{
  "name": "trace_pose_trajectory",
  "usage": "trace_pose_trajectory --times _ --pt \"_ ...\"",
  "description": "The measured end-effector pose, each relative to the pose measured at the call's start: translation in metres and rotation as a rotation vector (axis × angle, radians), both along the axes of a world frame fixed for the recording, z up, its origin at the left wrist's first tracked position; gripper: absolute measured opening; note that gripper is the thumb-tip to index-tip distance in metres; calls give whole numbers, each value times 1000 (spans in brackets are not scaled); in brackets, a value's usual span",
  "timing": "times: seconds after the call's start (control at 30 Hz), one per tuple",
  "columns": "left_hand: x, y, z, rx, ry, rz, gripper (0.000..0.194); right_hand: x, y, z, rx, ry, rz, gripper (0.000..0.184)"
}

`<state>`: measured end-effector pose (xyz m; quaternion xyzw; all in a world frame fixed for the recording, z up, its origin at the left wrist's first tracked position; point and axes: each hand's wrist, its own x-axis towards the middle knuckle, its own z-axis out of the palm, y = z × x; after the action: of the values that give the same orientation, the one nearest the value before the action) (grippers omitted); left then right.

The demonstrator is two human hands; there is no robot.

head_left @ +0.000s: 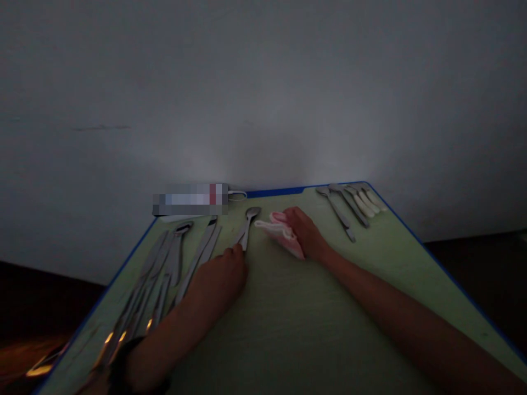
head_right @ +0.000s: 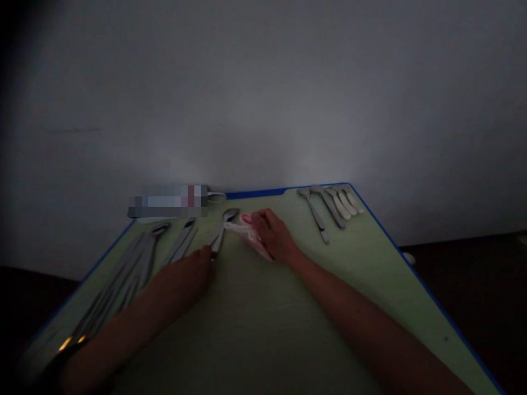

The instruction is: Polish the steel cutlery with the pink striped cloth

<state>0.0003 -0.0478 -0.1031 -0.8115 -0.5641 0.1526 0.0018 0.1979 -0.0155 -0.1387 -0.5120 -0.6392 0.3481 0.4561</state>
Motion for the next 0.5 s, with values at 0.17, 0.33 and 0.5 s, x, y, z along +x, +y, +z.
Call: trace_pose_trajectory --times 0.17,0.33,0.5 --pt "5 -1 -1 22 -15 -6 28 0 -1 -4 37 -144 -17 23" --pt "6 2 -5 60 3 3 29 -2 2 -6 90 -171 -125 9" --pt "3 5 -6 81 28 -12 28 -1 3 -5 140 -77 -156 46"
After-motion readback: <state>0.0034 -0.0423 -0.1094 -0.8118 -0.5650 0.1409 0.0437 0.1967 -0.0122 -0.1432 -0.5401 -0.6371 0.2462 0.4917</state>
